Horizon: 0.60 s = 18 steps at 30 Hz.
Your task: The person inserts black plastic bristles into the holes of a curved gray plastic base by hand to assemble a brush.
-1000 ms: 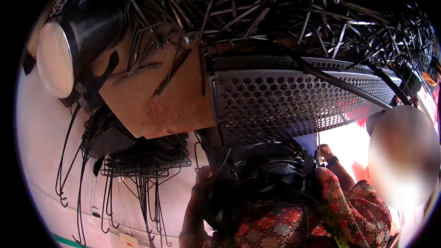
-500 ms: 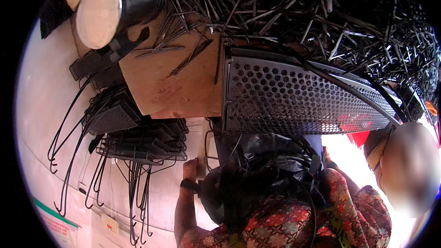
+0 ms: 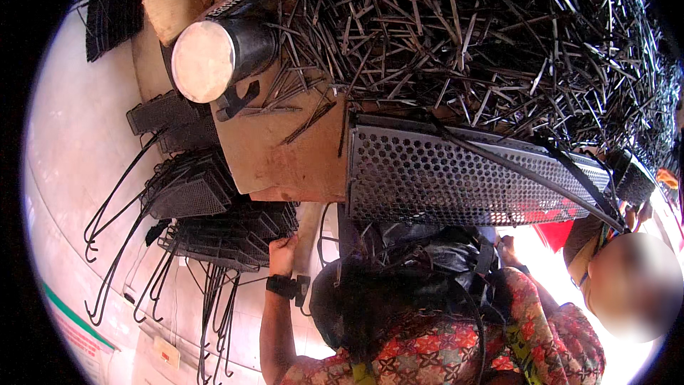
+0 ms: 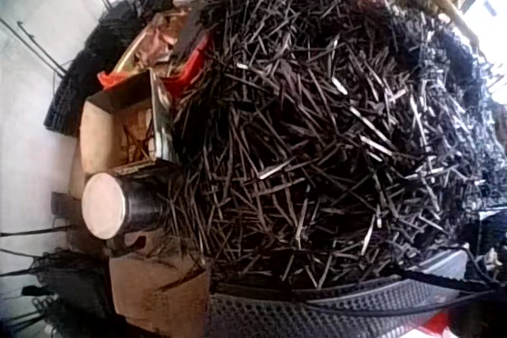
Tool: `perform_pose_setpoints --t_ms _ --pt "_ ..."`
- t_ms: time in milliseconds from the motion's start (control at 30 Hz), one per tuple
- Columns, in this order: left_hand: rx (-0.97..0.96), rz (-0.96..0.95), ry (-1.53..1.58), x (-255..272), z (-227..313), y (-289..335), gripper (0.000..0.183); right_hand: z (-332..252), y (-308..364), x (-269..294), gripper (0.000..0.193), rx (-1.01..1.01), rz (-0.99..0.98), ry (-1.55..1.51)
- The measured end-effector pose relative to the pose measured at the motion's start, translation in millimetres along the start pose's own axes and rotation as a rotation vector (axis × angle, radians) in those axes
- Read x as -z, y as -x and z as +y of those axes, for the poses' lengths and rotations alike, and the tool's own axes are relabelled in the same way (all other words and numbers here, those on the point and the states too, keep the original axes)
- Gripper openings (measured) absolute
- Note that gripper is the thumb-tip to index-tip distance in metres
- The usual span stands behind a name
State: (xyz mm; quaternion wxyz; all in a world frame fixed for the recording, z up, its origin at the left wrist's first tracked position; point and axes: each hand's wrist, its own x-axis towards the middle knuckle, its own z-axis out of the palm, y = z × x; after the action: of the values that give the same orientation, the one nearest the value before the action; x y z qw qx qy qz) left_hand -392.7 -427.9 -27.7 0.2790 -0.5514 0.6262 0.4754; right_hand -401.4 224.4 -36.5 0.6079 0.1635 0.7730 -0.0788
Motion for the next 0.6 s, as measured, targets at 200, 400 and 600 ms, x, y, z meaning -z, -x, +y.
perform_pose_setpoints --t_ms 200,400,600 --pt "-0.005 0.021 0.061 -1 -22 -2 0.017 2 -19 -14 0.016 0.056 0.012 0.085" --pt "-0.052 -0.002 0.103 -6 2 14 0.017 13 -48 -39 0.017 0.140 0.079 0.152" --pt "-0.091 -0.003 0.083 -1 -22 10 0.012 26 -60 -64 0.018 0.273 0.222 0.289"
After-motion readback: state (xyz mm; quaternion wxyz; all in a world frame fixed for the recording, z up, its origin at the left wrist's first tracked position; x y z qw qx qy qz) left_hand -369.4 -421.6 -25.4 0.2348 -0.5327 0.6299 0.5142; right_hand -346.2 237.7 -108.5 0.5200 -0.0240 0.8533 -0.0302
